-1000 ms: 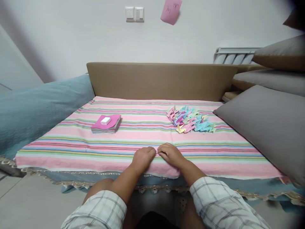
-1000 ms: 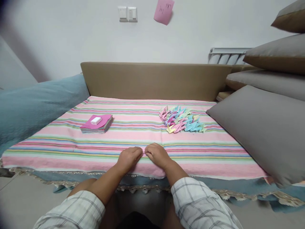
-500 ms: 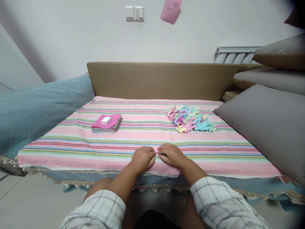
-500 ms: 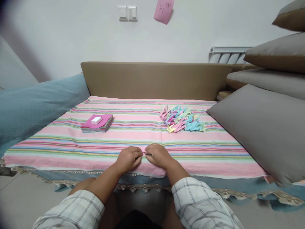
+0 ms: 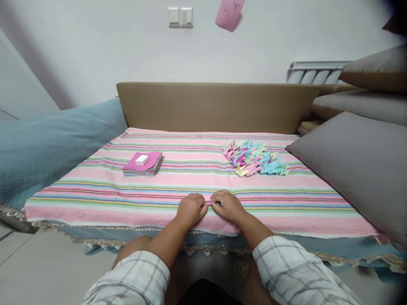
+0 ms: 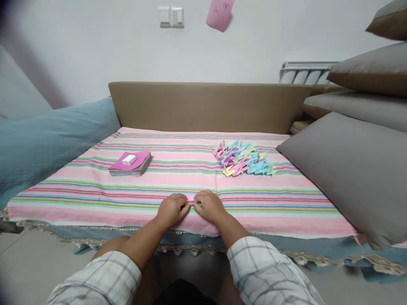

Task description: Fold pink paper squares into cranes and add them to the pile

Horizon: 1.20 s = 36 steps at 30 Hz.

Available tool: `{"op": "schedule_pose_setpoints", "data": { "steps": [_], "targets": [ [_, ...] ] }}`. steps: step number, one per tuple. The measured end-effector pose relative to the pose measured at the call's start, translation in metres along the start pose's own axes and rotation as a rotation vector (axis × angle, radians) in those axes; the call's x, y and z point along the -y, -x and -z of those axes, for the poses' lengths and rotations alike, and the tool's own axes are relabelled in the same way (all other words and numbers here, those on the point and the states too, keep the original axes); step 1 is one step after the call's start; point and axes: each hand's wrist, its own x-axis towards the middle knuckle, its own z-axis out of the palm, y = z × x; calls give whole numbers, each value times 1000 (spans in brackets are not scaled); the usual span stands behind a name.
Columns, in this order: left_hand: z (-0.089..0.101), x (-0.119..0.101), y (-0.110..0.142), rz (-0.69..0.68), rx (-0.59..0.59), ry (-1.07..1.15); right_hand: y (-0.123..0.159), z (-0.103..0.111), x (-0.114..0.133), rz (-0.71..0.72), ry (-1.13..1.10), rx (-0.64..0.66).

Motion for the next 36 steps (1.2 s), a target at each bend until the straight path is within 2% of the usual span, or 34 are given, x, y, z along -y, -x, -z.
{"op": "schedule_pose_setpoints", "data": {
  "steps": [10, 18, 23, 30, 36],
  "targets": [
    [-4, -6, -6, 146, 46, 24, -6, -3, 9, -106, 58, 18],
    [-5, -7, -6, 208, 31, 101, -3, -4, 7, -191, -2, -13],
    [-4, -8, -5, 319, 7, 140, -5, -5, 5, -180, -72, 7],
    [-2, -6, -4, 204, 29, 230, -7, -4, 4, -185, -93, 5],
    [1, -8, -6, 212, 23, 225, -2, 1, 1, -71, -80, 45]
  ]
}}
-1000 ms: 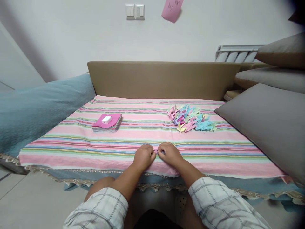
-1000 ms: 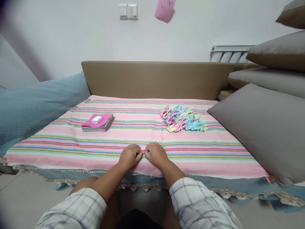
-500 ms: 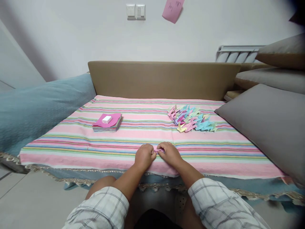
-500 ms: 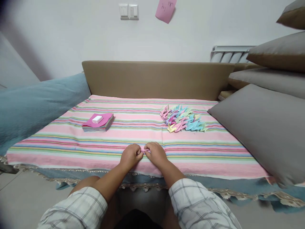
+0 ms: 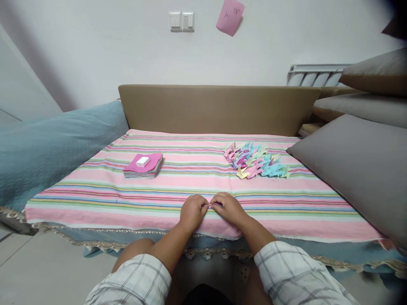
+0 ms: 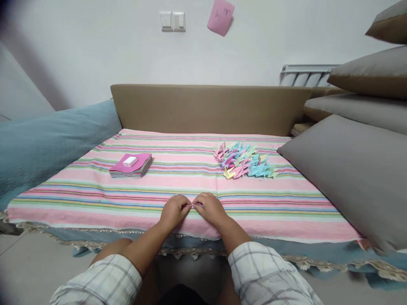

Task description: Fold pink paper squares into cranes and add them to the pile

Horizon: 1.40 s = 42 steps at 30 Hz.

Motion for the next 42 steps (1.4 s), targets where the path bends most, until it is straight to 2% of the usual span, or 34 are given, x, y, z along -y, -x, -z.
{"op": "schedule_pose_setpoints", "data": {
  "steps": [3, 11, 18, 30, 36, 42],
  "targets": [
    [1, 1, -1, -10, 20, -12, 1, 0, -2, 28, 39, -11],
    [6, 15, -2, -142, 122, -5, 1, 1, -3, 113, 125, 34],
    [10, 13, -2, -211, 168, -92, 1, 3, 0, 138, 207, 86],
    [11, 13, 2, -245, 157, -86, 3, 3, 0, 156, 219, 79],
    [13, 9, -2, -236, 232, -200, 3, 6, 5, 137, 233, 113],
    [8, 5, -1, -266, 169, -286, 5, 6, 7, 160, 220, 54]
  ]
}}
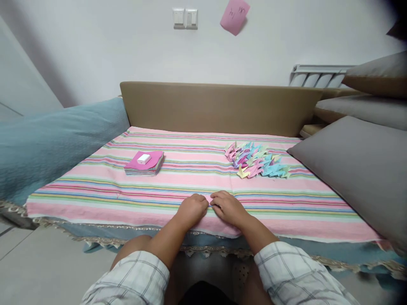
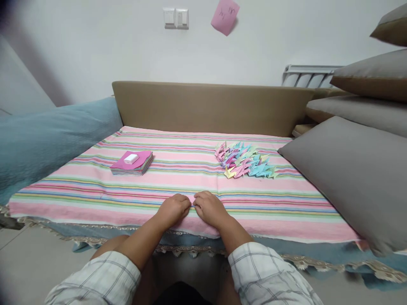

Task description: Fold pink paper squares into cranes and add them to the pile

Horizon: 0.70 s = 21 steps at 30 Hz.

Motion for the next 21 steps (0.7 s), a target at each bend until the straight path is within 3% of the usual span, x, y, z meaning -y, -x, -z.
{"op": "schedule_pose_setpoints", "data": {
  "steps": [4, 6, 8, 10, 11, 13, 15, 21],
  "targets": [
    [-1, 2, 1, 13, -80, 64, -2, -4, 1, -40, 44, 12],
    [1, 3, 2, 70, -210, 195, -4, -4, 3, -104, 34, -22],
    [2, 4, 1, 210, -411, 430, -6, -3, 5, -229, -100, -115],
    [3, 4, 0, 390, -537, 785, -9, -2, 8, -392, -409, -220],
    [3, 3, -1, 464, -524, 991, -10, -2, 10, -464, -609, -252],
    [3, 0, -3, 544, -385, 1364, -13, -3, 14, -558, -995, -260],
    [4, -5, -4, 577, -272, 1585, -15, -6, 19, -611, -1240, -242],
    [7, -11, -4, 704, -327, 1726, -15, -14, 24, -734, -1427, -290]
  ]
}}
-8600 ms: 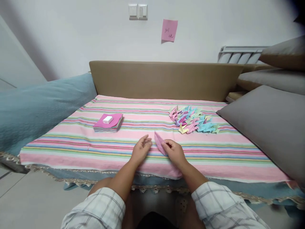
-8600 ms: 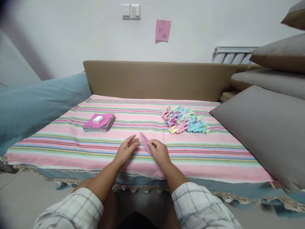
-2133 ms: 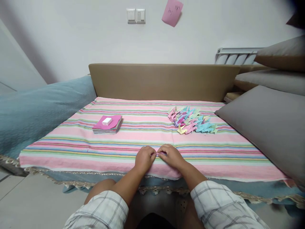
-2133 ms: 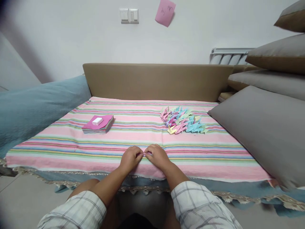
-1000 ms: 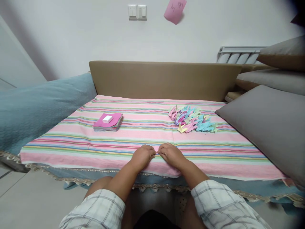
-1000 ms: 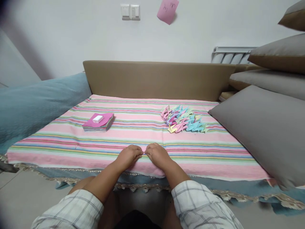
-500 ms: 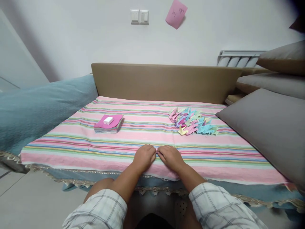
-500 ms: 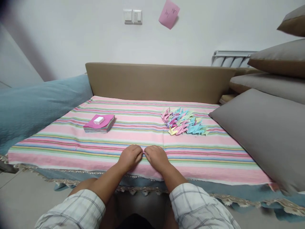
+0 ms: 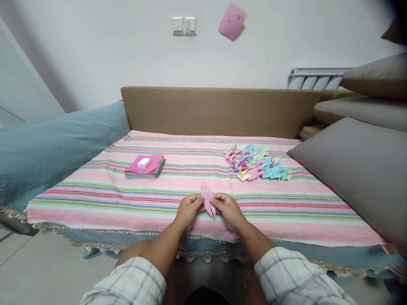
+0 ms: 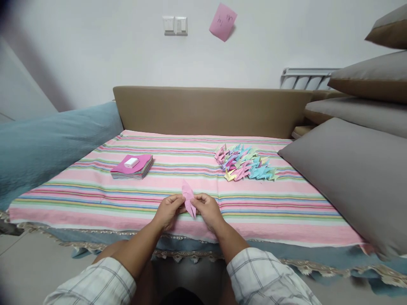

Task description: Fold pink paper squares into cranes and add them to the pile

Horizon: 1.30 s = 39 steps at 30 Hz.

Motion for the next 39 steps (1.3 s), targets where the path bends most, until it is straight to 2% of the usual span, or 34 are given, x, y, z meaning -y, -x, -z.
{"op": "schedule_pose_setpoints", "data": {
  "steps": [4, 14, 22, 28, 33, 39],
  "targets": [
    [2, 4, -2, -17, -43, -24, -2, 1, -3, 10, 23, 18],
    [2, 3, 0, -40, -27, -8, 3, -2, 0, 34, 110, 58],
    [4, 4, 3, -53, 62, -44, 1, -3, 1, 49, 98, 47],
    [5, 6, 2, -21, 77, 11, -1, -1, -4, 76, 78, 51],
    [5, 3, 2, -50, 57, -32, 2, -4, -2, 47, 32, 106],
    [4, 1, 5, -49, 119, -97, 2, -5, -3, 87, 86, 49]
  ]
}}
